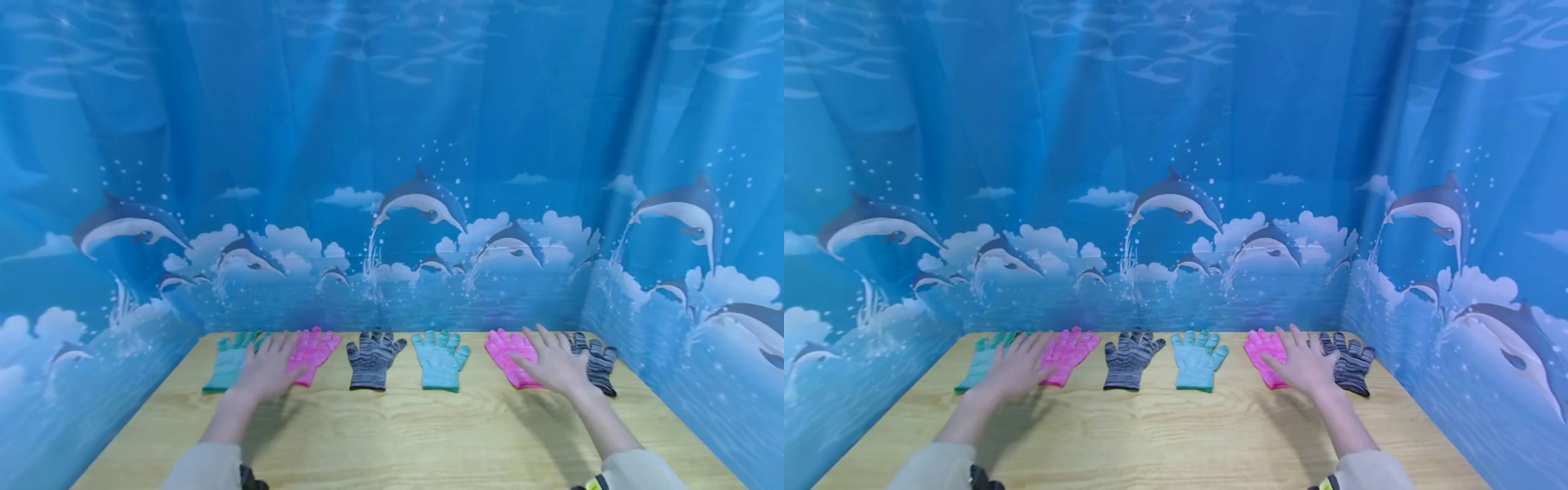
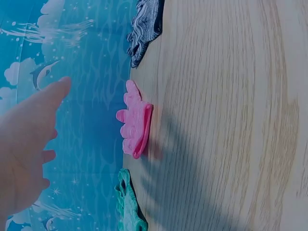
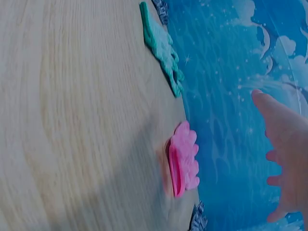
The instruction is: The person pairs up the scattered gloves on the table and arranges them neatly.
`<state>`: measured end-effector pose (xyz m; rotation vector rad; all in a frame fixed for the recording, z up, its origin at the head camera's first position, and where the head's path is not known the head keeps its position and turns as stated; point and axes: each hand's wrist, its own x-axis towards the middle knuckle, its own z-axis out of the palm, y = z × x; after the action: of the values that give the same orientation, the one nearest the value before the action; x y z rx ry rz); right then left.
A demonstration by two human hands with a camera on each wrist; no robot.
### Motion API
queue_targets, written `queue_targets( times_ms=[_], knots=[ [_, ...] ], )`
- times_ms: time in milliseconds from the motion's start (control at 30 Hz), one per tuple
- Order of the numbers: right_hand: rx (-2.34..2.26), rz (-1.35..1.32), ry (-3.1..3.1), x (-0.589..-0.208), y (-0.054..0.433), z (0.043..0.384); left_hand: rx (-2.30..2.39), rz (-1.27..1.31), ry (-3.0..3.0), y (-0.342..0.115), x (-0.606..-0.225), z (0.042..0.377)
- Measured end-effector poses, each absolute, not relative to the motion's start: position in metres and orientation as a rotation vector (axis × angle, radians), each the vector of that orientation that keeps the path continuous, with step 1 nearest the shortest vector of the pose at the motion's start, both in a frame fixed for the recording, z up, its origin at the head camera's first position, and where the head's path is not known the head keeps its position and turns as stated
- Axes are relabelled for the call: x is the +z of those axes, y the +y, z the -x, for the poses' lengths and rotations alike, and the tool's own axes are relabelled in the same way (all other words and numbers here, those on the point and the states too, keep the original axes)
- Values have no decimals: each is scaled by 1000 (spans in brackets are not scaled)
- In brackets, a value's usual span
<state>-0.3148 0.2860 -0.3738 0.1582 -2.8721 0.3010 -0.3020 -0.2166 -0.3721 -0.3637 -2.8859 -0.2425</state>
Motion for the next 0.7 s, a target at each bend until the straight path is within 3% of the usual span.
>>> queue_targets(
  times_ms=[700],
  knots=[
    [417,-441,-2599,-363,235,325,-174,330,-2662,-263,-372,312]
  ],
)
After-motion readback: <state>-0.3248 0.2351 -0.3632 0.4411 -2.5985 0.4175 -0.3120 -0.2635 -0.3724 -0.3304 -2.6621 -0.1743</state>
